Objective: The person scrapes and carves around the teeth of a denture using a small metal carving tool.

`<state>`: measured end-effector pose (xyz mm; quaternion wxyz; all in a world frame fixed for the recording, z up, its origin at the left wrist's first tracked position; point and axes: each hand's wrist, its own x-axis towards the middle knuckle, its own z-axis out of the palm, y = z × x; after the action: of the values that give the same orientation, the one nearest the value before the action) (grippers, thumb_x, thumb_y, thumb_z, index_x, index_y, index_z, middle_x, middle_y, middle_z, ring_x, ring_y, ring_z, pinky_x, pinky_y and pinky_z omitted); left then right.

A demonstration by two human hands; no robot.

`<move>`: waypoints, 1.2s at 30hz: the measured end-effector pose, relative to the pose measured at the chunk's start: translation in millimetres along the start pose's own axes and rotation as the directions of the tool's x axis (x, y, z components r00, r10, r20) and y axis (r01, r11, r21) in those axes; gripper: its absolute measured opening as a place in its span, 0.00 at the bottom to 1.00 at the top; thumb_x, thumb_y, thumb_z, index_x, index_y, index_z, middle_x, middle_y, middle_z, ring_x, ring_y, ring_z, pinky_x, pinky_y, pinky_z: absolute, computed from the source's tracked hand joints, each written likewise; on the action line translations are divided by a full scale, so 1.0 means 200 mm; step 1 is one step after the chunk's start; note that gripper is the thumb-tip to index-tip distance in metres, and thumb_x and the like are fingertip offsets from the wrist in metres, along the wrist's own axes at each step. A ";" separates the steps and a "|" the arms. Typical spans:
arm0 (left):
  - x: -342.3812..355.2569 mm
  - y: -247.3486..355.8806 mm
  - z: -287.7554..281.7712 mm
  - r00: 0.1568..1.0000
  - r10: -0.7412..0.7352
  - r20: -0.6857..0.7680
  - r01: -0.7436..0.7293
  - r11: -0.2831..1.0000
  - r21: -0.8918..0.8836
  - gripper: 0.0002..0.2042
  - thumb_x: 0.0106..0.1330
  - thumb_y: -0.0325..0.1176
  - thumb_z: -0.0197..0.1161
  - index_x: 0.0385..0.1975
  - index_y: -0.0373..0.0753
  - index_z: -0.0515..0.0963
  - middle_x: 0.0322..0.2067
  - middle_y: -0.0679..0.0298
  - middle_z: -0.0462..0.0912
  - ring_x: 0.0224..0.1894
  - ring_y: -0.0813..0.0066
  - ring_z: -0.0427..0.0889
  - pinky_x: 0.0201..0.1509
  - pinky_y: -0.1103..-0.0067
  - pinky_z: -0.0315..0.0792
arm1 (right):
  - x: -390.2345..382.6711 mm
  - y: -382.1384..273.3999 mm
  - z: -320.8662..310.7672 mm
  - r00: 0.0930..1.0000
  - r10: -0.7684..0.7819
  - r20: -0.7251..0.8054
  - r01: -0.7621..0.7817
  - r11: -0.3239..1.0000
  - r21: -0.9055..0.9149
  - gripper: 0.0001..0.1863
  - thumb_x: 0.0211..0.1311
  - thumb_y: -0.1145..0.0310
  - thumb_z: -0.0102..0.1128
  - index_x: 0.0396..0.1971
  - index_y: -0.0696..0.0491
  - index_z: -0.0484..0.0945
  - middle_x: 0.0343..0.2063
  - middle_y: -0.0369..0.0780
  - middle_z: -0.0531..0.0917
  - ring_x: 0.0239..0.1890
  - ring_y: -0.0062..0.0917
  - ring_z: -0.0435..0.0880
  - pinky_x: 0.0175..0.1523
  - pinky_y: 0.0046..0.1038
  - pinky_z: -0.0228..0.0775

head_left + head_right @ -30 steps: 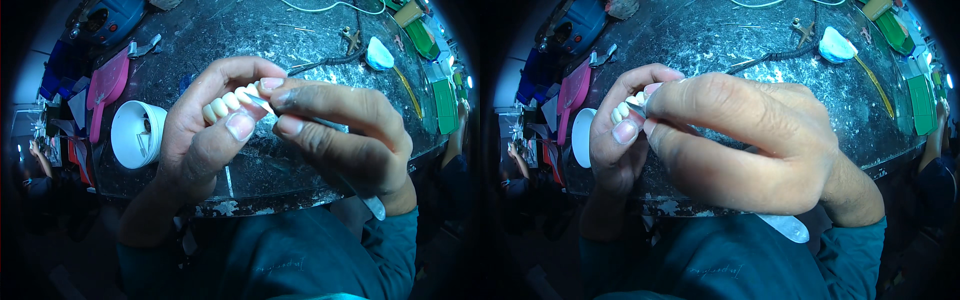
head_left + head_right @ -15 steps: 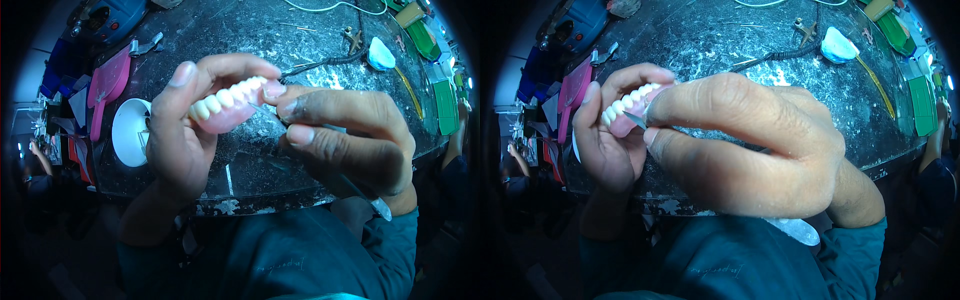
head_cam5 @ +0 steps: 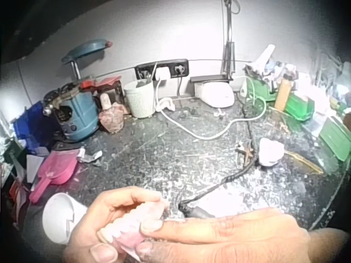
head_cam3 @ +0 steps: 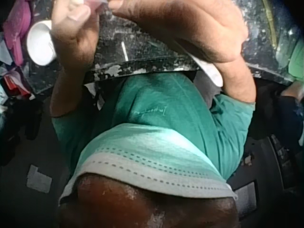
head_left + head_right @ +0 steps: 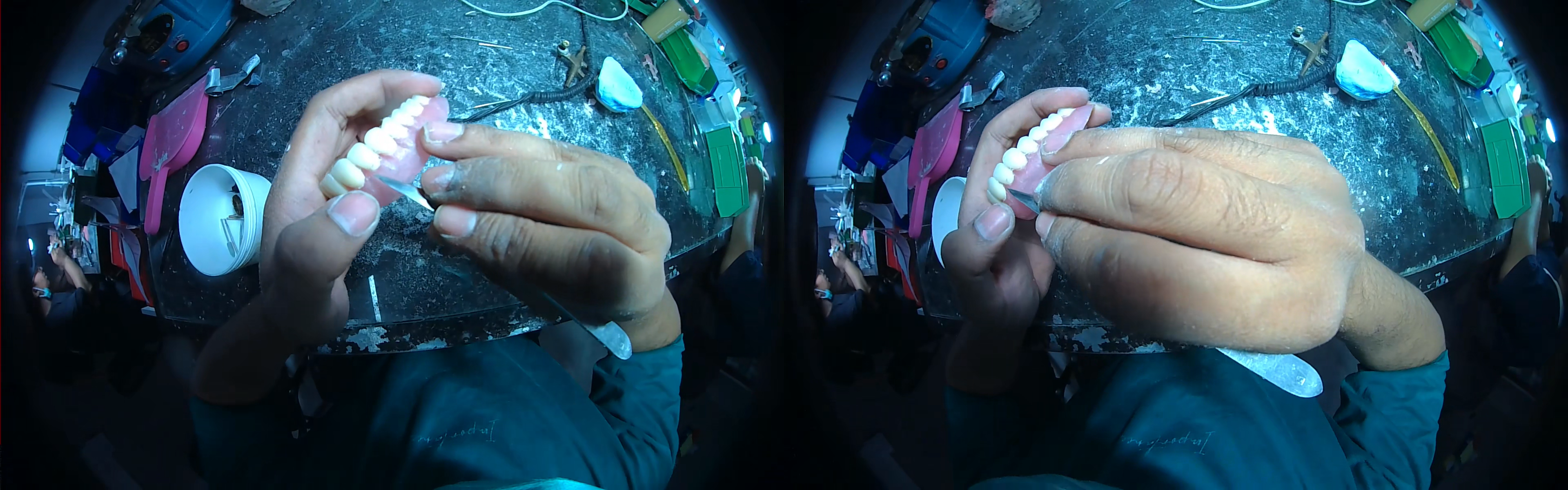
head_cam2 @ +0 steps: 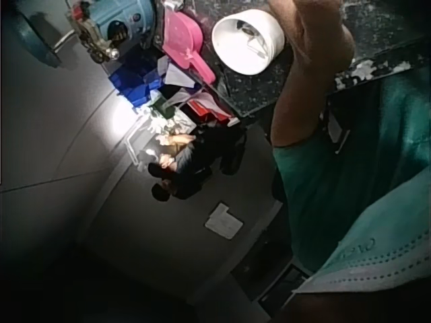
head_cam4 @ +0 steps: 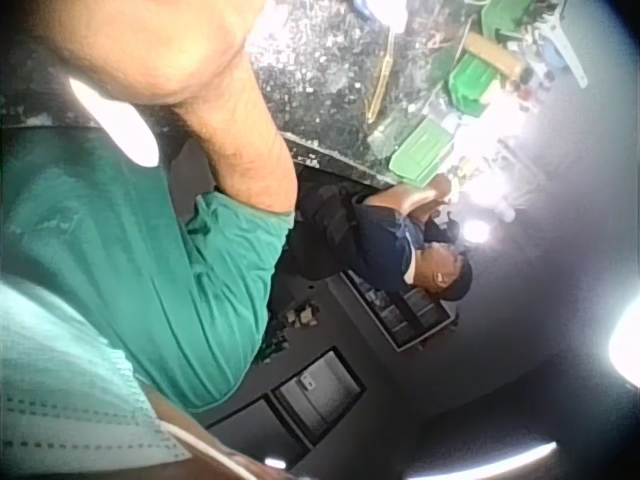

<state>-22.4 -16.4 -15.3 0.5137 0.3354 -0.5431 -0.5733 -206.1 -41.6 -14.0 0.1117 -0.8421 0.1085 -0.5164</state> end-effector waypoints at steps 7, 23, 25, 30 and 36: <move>-0.01 0.00 0.00 1.000 -0.005 0.009 0.004 0.997 0.080 0.39 0.52 0.51 0.52 0.59 0.25 0.58 0.54 0.42 0.70 0.58 0.59 0.71 0.65 0.69 0.62 | 0.01 -0.02 0.01 0.997 0.058 -0.043 -0.057 0.998 0.021 0.15 0.43 0.78 0.72 0.34 0.57 0.79 0.35 0.45 0.84 0.42 0.38 0.85 0.45 0.36 0.82; -0.01 0.00 -0.01 1.000 -0.004 0.031 0.002 0.997 0.073 0.37 0.52 0.48 0.54 0.58 0.25 0.59 0.52 0.43 0.71 0.55 0.60 0.73 0.63 0.70 0.65 | 0.02 -0.02 0.03 0.995 0.053 -0.090 -0.052 0.999 0.011 0.13 0.43 0.77 0.72 0.32 0.56 0.82 0.34 0.44 0.85 0.41 0.36 0.86 0.45 0.36 0.81; -0.01 0.00 -0.01 1.000 -0.008 0.029 0.006 0.997 0.074 0.37 0.52 0.47 0.54 0.58 0.25 0.59 0.51 0.43 0.71 0.55 0.60 0.74 0.63 0.70 0.65 | 0.02 -0.02 0.02 0.996 0.052 -0.071 -0.052 0.999 0.000 0.12 0.43 0.77 0.72 0.32 0.56 0.82 0.33 0.44 0.85 0.41 0.36 0.86 0.45 0.36 0.81; -0.01 -0.01 -0.03 0.997 0.025 0.068 -0.030 0.996 0.079 0.35 0.54 0.47 0.54 0.56 0.24 0.61 0.50 0.45 0.72 0.53 0.62 0.74 0.61 0.71 0.67 | 0.02 -0.02 0.00 0.998 0.050 -0.047 -0.050 0.999 0.007 0.12 0.44 0.77 0.71 0.32 0.55 0.83 0.33 0.44 0.85 0.40 0.35 0.86 0.45 0.36 0.81; -0.01 0.01 0.00 0.996 -0.045 0.071 0.037 0.994 0.107 0.32 0.57 0.47 0.51 0.54 0.23 0.63 0.48 0.47 0.73 0.51 0.65 0.76 0.58 0.73 0.68 | 0.01 -0.01 -0.01 1.000 -0.010 0.003 0.010 0.996 -0.091 0.09 0.43 0.78 0.70 0.29 0.57 0.82 0.34 0.44 0.84 0.38 0.35 0.87 0.42 0.35 0.83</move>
<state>-20.7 -13.7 -13.8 0.4629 0.3521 -0.5843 -0.5661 -206.4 -41.2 -11.7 0.0710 -0.8475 0.1276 -0.5104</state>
